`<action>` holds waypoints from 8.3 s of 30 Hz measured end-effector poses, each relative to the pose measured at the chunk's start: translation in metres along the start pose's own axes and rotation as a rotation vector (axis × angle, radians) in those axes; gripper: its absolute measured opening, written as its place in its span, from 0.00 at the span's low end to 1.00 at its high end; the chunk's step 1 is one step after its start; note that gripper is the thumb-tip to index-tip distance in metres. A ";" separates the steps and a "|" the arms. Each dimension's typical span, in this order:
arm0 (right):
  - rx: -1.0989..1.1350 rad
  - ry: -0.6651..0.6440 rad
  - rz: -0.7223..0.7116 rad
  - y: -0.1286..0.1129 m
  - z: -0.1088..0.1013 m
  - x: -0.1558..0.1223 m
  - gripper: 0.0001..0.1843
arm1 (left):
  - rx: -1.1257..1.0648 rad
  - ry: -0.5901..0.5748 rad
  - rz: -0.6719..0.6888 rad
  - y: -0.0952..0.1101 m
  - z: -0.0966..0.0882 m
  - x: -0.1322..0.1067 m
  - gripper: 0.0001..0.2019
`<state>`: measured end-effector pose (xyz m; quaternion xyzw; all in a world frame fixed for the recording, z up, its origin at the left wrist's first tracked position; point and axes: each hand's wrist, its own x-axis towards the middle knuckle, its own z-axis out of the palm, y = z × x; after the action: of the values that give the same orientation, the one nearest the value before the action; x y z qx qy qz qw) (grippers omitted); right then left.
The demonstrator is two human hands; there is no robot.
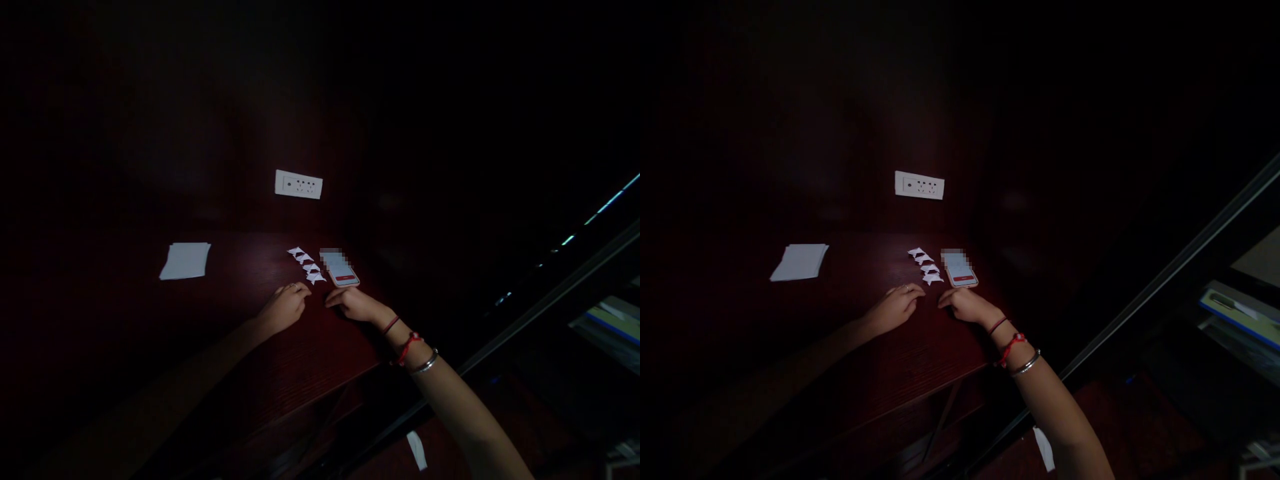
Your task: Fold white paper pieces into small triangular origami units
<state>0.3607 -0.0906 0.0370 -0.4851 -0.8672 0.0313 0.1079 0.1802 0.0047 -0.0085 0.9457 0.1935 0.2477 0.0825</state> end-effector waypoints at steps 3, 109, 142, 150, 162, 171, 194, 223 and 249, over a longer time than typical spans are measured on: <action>-0.018 -0.007 0.048 0.007 -0.010 -0.030 0.22 | -0.037 -0.029 0.073 0.014 0.005 0.005 0.14; -0.164 0.102 0.325 -0.124 0.081 0.308 0.19 | -0.034 0.185 -0.474 -0.177 -0.146 -0.154 0.27; 0.271 0.149 -0.104 -0.077 0.038 0.136 0.18 | 0.138 -0.116 -0.115 -0.090 -0.110 -0.157 0.17; 0.278 0.082 -0.057 -0.071 0.063 0.146 0.32 | 0.138 -0.118 -0.084 -0.081 -0.114 -0.159 0.17; 0.237 0.142 -0.086 -0.082 0.067 0.142 0.22 | 0.070 -0.110 -0.097 -0.083 -0.115 -0.161 0.16; 0.226 0.095 -0.053 -0.088 0.068 0.140 0.30 | 0.094 -0.094 -0.110 -0.081 -0.116 -0.161 0.17; 1.282 0.126 0.223 -0.090 0.052 0.142 0.17 | -0.352 0.203 -0.410 -0.070 -0.130 -0.146 0.23; 0.090 0.235 -0.048 -0.098 0.059 0.141 0.12 | 0.132 -0.119 -0.063 -0.073 -0.119 -0.150 0.08; -0.132 0.101 -0.412 -0.092 0.065 0.141 0.14 | 0.498 -0.215 -0.223 -0.036 -0.110 -0.174 0.19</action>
<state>0.1983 -0.0169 0.0104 -0.3048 -0.9416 -0.0728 0.1234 -0.0262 -0.0265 0.0014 0.9306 0.3411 0.0804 -0.1054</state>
